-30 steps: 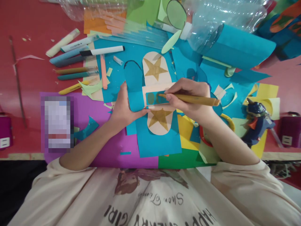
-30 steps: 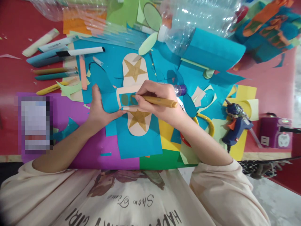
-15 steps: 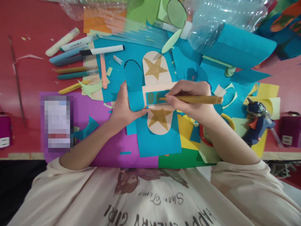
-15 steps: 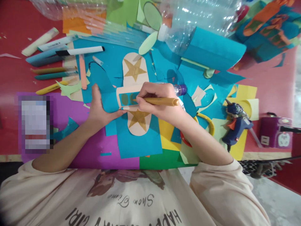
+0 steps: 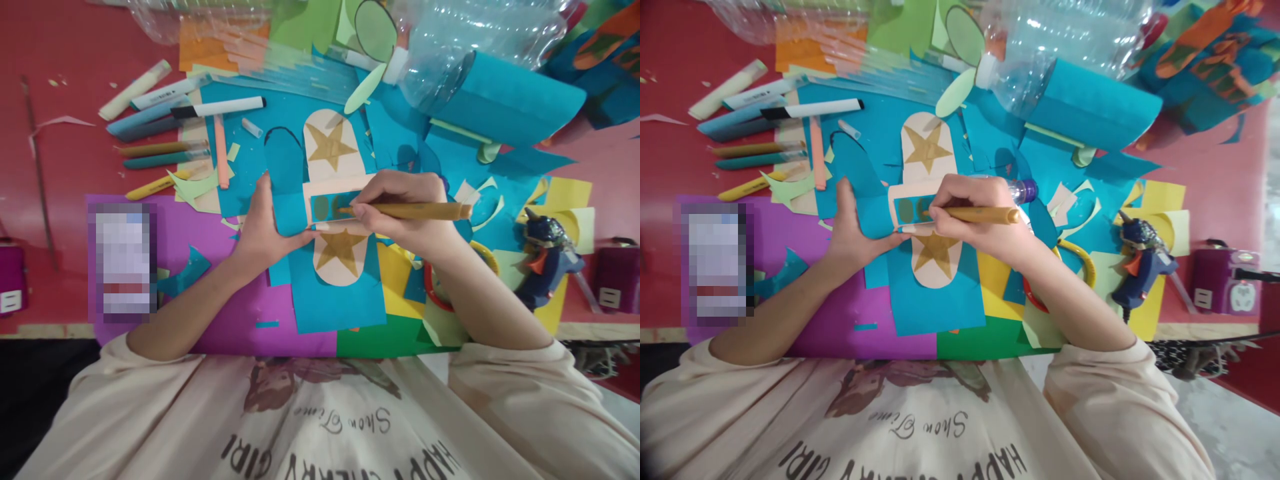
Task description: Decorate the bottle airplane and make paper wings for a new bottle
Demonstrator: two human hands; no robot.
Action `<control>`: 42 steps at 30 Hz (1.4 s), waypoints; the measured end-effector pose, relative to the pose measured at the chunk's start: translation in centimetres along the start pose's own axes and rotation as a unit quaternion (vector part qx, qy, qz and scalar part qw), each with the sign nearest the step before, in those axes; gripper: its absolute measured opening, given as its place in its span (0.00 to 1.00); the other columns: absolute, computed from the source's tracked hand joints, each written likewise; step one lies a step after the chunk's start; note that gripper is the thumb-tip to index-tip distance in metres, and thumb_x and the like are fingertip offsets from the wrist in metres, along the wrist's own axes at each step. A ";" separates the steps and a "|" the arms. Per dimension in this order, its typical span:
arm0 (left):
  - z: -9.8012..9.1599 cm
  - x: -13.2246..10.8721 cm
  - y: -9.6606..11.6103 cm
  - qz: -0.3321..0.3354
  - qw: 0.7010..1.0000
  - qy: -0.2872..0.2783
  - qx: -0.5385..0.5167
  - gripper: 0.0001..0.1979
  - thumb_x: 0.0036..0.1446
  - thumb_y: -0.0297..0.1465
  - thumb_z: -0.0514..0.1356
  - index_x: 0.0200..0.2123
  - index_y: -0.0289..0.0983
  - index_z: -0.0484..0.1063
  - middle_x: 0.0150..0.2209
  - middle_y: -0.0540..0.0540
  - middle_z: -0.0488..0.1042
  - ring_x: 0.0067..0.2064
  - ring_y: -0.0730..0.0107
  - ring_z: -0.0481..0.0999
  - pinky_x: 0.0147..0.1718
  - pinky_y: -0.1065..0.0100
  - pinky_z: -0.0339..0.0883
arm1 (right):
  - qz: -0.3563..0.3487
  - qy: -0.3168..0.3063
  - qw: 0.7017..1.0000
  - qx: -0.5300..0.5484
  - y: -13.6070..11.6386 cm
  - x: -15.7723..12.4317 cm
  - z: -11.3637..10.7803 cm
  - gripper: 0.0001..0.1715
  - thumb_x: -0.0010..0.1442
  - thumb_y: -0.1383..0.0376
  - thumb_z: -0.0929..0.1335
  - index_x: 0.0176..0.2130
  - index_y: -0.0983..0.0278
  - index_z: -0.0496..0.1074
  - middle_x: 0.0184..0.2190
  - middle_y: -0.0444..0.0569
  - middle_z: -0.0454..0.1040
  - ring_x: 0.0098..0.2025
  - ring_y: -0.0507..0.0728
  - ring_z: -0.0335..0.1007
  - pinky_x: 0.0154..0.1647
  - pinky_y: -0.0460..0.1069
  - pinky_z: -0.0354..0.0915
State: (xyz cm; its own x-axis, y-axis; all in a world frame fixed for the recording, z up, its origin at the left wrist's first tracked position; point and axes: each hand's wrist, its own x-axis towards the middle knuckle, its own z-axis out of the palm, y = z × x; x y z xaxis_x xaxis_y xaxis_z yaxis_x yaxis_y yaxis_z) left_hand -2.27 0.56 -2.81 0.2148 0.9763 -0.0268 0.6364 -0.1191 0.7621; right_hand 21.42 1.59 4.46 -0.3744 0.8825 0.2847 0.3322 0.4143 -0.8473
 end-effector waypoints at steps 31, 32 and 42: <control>0.1 0.3 -0.5 0.016 1.000 -0.002 0.005 0.63 0.35 0.68 0.61 0.66 0.39 0.44 0.69 0.31 0.52 0.70 0.38 0.53 0.66 0.44 0.54 | 0.006 0.080 0.997 -0.017 0.9 -0.5 0.5 0.09 0.59 0.64 0.71 0.27 0.59 0.74 0.22 0.42 0.73 0.25 0.52 0.69 0.24 0.49 0.62; 0.1 0.3 -0.5 0.017 1.000 -0.002 0.004 0.64 0.35 0.68 0.61 0.66 0.39 0.43 0.69 0.31 0.51 0.70 0.37 0.53 0.66 0.43 0.53 | 0.009 0.084 0.996 -0.022 0.9 -0.5 0.6 0.09 0.59 0.62 0.71 0.27 0.60 0.74 0.22 0.43 0.73 0.25 0.52 0.69 0.23 0.49 0.62; 0.3 0.2 -1.2 0.033 0.999 0.003 0.009 0.63 0.36 0.68 0.61 0.67 0.38 0.43 0.69 0.32 0.52 0.70 0.36 0.52 0.65 0.42 0.54 | 0.011 0.022 1.000 -0.004 0.5 -0.3 0.0 0.14 0.60 0.63 0.70 0.24 0.61 0.70 0.20 0.42 0.72 0.22 0.50 0.66 0.22 0.47 0.61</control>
State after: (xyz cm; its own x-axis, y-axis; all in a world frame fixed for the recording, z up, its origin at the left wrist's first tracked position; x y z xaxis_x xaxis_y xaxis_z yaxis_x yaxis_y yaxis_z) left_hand -2.76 0.80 -3.96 0.2529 0.9671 0.0270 0.6341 -0.1868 0.7504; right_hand 21.73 1.57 3.94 -0.3290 0.8998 0.2864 0.3468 0.3973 -0.8497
